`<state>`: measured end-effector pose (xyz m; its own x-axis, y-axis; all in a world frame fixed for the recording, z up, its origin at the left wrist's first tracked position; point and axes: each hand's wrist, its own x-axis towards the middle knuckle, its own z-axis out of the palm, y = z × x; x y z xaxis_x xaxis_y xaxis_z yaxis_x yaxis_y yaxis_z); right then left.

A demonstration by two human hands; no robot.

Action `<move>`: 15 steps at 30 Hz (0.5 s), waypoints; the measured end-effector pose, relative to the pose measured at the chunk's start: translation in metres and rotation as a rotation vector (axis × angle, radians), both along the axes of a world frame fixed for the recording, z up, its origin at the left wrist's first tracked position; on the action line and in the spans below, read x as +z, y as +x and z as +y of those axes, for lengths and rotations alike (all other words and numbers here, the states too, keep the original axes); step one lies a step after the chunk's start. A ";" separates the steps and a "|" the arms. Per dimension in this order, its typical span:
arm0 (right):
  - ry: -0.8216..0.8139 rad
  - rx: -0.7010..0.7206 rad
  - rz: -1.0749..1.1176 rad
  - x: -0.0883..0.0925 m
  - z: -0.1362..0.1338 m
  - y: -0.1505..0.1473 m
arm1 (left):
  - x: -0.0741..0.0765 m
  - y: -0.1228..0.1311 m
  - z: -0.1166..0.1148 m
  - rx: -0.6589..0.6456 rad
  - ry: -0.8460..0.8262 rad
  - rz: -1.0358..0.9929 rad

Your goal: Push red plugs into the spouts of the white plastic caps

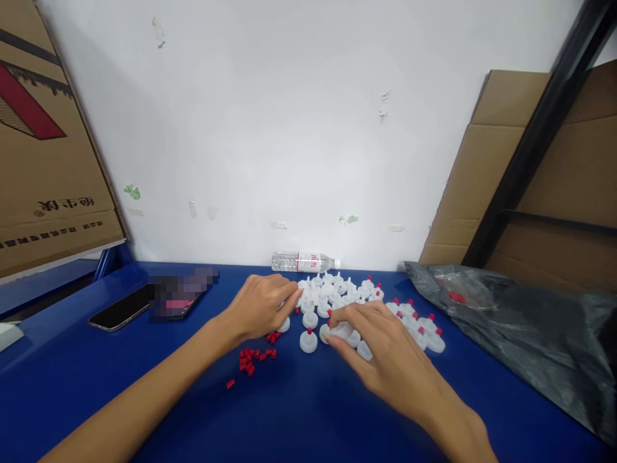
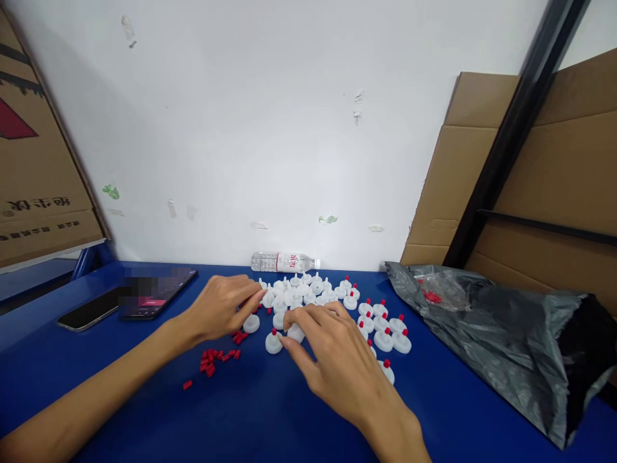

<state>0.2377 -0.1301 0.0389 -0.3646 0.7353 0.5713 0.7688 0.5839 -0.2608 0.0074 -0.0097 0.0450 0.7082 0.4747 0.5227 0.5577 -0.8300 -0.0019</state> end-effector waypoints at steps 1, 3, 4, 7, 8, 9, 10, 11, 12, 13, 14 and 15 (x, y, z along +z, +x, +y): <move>-0.006 -0.022 -0.018 0.000 0.001 0.002 | 0.000 -0.005 0.008 0.045 0.017 0.024; -0.017 -0.043 -0.038 0.000 0.001 0.006 | 0.001 -0.014 0.022 0.113 0.026 0.078; -0.027 -0.041 -0.041 0.000 0.001 0.007 | 0.002 -0.017 0.026 0.135 0.023 0.104; -0.099 -0.011 -0.057 0.002 0.001 0.008 | 0.003 -0.020 0.030 0.167 -0.010 0.173; -0.130 -0.004 -0.067 0.002 0.001 0.007 | 0.003 -0.020 0.029 0.170 -0.026 0.191; -0.159 -0.003 -0.079 0.002 0.001 0.007 | 0.004 -0.019 0.028 0.171 -0.045 0.206; -0.181 -0.007 -0.087 0.002 0.001 0.006 | 0.004 -0.018 0.025 0.171 -0.066 0.220; -0.200 -0.012 -0.097 0.001 0.002 0.005 | 0.004 -0.017 0.023 0.170 -0.090 0.233; -0.214 -0.017 -0.103 0.000 0.002 0.005 | 0.005 -0.016 0.021 0.170 -0.115 0.246; -0.224 -0.020 -0.109 -0.001 0.003 0.004 | 0.005 -0.015 0.019 0.170 -0.139 0.257; -0.228 -0.024 -0.118 -0.001 0.003 0.004 | 0.005 -0.014 0.018 0.172 -0.160 0.267; -0.230 -0.028 -0.129 -0.002 0.004 0.004 | 0.005 -0.014 0.017 0.174 -0.178 0.275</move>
